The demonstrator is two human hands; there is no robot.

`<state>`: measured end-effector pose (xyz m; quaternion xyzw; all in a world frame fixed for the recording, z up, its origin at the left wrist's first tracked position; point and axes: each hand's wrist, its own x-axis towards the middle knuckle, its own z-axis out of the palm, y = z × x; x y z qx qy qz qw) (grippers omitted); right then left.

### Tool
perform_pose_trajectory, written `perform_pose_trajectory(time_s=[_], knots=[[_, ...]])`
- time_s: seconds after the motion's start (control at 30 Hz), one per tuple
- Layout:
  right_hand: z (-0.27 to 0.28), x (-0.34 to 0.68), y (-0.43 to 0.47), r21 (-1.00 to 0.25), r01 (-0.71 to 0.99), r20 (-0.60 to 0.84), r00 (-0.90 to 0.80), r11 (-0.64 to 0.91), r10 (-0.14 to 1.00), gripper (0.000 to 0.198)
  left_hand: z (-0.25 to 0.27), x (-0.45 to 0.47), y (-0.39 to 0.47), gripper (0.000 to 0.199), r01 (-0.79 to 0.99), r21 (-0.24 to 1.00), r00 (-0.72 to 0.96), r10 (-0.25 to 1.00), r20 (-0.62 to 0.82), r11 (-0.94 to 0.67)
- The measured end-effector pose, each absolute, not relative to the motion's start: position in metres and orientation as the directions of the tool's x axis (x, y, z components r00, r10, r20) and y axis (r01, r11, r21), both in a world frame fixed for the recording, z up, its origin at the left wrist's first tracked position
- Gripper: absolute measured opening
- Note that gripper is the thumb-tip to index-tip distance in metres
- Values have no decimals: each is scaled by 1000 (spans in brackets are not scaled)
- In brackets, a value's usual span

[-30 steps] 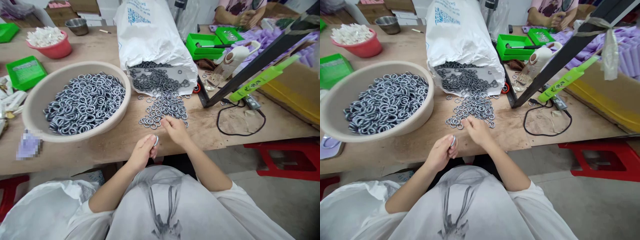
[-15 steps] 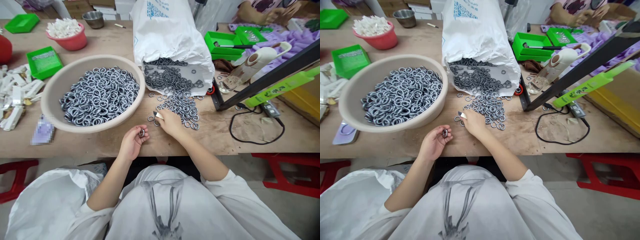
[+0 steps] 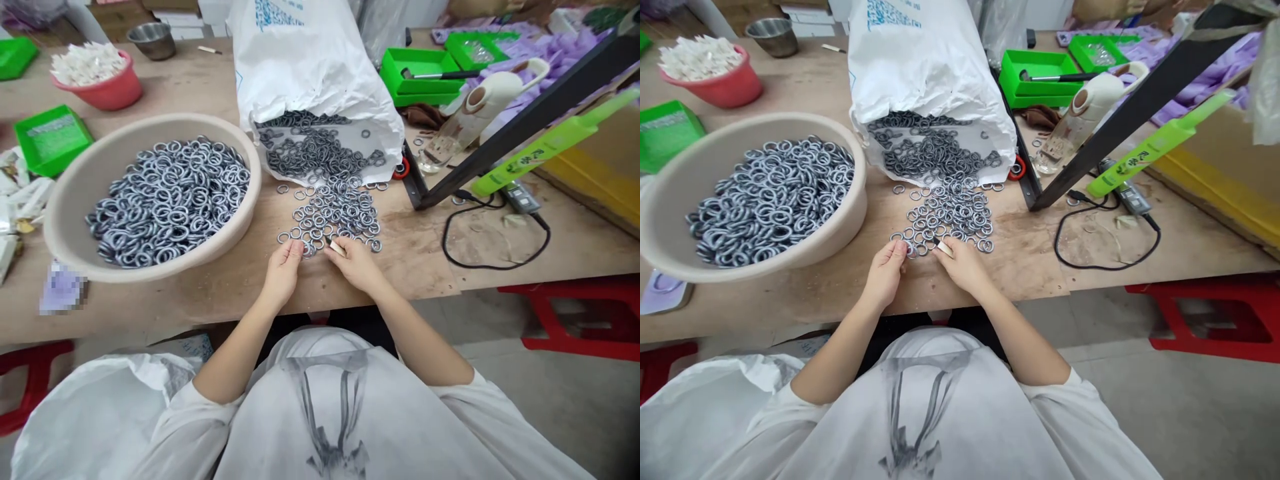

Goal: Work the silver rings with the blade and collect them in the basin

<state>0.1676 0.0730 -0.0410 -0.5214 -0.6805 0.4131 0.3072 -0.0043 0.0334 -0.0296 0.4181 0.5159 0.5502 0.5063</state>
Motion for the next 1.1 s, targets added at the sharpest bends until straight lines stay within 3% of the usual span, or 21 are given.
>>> perform_pose_trajectory(time_s=[0.07, 0.2, 0.33, 0.5, 0.63, 0.8, 0.97, 1.1], knots=[[-40, 172, 73, -850, 511, 11, -232, 131, 973, 21, -27, -3, 31, 48, -267, 954, -83, 983, -164, 137], [-21, 163, 62, -977, 184, 48, -301, 108, 952, 32, -19, 2, 23, 48, -428, 865, 53, 962, -266, 263], [-6, 150, 51, -999, 16, 20, -358, 27, 934, 35, -12, 4, 16, 46, -452, 856, 66, 966, -250, 252], [-4, 146, 50, -990, -135, 10, -286, -30, 958, 41, -8, 1, 13, 40, -429, 872, 65, 971, -232, 237], [-3, 146, 50, -997, -75, 38, -178, 25, 983, 38, -10, -1, 13, 38, -424, 880, -1, 971, -239, 216], [0, 147, 47, -999, 30, 14, -234, 21, 972, 35, -15, -3, 12, 38, -213, 969, -22, 990, -137, 129], [-4, 147, 45, -994, -107, 42, -337, 6, 941, 39, -8, 0, 11, 38, -402, 886, 35, 970, -239, 233], [-6, 148, 49, -994, -103, 60, -360, 24, 931, 43, 2, 4, 8, 37, -496, 811, 107, 949, -296, 309]])
